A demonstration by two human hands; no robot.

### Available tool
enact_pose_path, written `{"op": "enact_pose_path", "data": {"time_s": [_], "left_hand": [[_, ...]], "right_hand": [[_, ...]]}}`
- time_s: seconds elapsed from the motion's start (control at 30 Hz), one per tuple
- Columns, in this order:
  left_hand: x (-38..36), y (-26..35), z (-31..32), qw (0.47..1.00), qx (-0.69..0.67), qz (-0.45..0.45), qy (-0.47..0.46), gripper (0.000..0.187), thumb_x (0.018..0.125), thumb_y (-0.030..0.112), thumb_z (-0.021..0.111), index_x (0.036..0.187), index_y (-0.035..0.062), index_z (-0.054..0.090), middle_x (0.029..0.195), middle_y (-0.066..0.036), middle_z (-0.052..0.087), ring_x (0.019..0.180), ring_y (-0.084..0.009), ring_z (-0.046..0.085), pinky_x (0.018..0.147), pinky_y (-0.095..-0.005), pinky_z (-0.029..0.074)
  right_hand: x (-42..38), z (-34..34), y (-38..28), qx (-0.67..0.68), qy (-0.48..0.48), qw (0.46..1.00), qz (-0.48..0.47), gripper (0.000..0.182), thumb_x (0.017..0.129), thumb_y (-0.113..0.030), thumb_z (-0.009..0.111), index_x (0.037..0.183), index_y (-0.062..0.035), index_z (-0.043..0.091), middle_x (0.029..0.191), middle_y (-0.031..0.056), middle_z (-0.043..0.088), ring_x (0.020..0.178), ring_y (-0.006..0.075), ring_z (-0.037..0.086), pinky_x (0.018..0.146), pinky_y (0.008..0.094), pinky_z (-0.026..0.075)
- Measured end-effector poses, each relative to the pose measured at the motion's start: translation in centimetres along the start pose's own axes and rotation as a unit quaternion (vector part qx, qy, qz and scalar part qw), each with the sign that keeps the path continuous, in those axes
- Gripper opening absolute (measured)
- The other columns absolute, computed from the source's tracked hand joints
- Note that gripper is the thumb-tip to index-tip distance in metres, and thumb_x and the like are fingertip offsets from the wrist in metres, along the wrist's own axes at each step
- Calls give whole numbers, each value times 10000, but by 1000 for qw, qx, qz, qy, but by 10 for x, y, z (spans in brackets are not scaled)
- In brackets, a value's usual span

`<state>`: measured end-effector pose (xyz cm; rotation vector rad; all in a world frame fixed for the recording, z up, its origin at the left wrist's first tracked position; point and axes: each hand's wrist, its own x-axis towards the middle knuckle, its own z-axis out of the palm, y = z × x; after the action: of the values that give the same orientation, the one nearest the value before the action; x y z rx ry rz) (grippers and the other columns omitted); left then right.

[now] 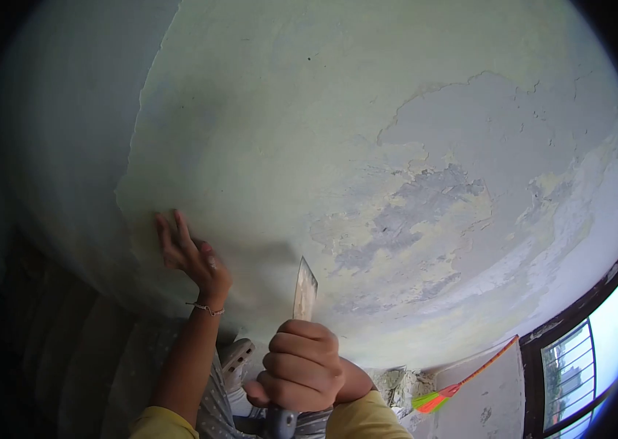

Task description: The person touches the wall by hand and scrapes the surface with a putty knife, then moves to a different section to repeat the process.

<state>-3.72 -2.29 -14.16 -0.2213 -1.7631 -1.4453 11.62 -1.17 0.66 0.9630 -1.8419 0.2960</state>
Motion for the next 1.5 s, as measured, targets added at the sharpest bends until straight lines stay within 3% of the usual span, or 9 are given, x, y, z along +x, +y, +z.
{"op": "enact_pose_path", "data": {"time_s": [0.2,0.37,0.5,0.57,0.87,0.97,1.17,1.27,1.5], "left_hand": [[0,0,0,1000,20,5,5,657,968,486,154,1442,58,309,1479,-243,229,1358,-361,224,1037,-499,133],[1,1,-1,999,39,5,3,645,969,486,148,1446,83,310,1478,-239,233,1347,-357,239,1024,-498,147],[0,1,-2,999,35,2,-2,666,970,505,131,1445,74,310,1479,-239,230,1343,-357,243,1018,-495,156],[0,2,-2,999,40,1,-4,676,969,514,124,1445,70,309,1480,-240,227,1344,-357,242,1018,-496,158],[2,7,1,1000,24,4,9,695,967,522,117,1443,53,307,1475,-241,231,1341,-361,241,1029,-496,158],[1,10,-2,1000,5,-3,21,680,969,510,139,1437,52,323,1471,-239,243,1332,-354,259,1030,-483,172],[2,7,6,998,3,14,58,654,969,508,185,1411,72,389,1431,-225,338,1293,-323,337,1010,-451,222],[0,7,4,997,20,7,68,668,970,516,172,1411,61,383,1434,-233,325,1305,-330,321,1012,-452,221],[4,14,-2,999,22,8,38,641,983,477,174,1414,43,367,1441,-257,291,1308,-350,300,1030,-453,207]], "right_hand": [[12,40,-25,2,-122,992,-43,234,821,-221,583,687,-43,514,581,21,403,491,181,463,433,281,325],[13,44,-23,-36,-207,977,19,436,786,-493,510,691,-67,514,647,35,448,596,198,497,532,324,390],[1,45,-16,-12,-194,981,17,422,770,-478,550,676,-68,513,643,32,454,584,198,497,519,312,380],[-3,45,-14,-19,-185,979,-84,382,809,-411,559,653,-66,509,628,31,447,575,181,485,512,308,367],[7,58,-24,-18,-274,960,-56,219,741,-265,612,620,-93,550,588,-4,435,543,161,452,456,309,303],[0,67,15,-129,-264,956,6,220,738,-267,603,612,-93,552,586,-8,442,544,158,458,441,308,289],[19,56,-34,-26,-263,962,-73,163,658,-237,605,619,-88,555,585,5,458,552,164,475,445,308,339],[1,66,18,-100,-259,960,-35,164,650,-243,604,616,-92,549,579,1,455,551,156,481,444,303,337],[8,51,-11,-41,-231,971,-42,170,683,-259,615,623,-112,552,582,-10,459,546,148,483,452,311,343]]}}
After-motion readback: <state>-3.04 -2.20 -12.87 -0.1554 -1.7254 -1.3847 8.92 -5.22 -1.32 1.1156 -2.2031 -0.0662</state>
